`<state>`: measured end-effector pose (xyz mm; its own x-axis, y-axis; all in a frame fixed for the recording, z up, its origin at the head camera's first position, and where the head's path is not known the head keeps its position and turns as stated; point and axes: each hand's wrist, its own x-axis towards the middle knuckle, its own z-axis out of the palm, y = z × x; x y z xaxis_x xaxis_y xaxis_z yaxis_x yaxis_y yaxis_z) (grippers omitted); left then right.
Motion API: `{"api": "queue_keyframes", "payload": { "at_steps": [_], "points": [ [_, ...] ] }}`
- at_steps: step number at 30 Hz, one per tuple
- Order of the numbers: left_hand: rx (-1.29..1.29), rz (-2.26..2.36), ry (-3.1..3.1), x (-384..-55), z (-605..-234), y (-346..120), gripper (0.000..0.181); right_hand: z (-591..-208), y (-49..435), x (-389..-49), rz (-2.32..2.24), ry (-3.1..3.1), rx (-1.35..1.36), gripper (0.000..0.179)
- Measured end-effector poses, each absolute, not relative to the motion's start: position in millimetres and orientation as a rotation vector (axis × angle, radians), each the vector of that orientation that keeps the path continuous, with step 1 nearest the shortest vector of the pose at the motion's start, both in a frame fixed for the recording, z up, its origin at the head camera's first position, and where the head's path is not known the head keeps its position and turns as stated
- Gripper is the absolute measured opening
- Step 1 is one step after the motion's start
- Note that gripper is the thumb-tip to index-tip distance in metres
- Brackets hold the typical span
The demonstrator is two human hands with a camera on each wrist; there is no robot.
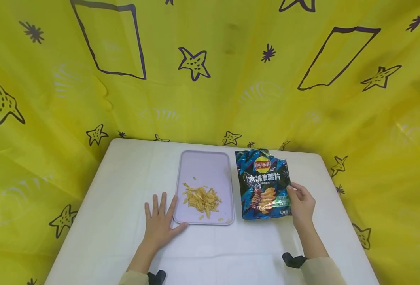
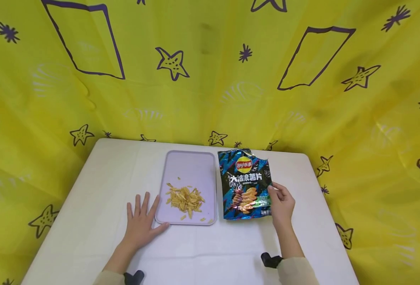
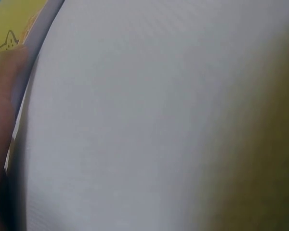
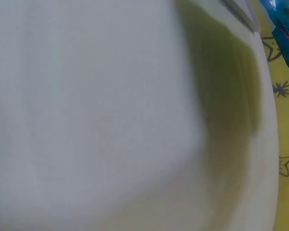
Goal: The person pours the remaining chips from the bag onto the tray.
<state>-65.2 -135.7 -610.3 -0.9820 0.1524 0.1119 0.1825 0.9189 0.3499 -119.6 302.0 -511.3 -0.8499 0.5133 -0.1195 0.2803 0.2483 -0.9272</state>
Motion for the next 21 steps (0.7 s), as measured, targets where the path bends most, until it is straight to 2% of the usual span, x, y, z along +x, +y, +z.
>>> {"api": "queue_keyframes", "payload": {
  "at_steps": [7,21],
  "points": [
    [-0.270,-0.558,-2.923,-64,-611,-137,0.101,-536,311,-120,1.663,-2.313,-0.940,0.053],
    [-0.261,-0.565,-2.972,-61,-613,-136,0.102,-568,311,-115,1.663,-2.431,-0.957,0.059]
  ]
}}
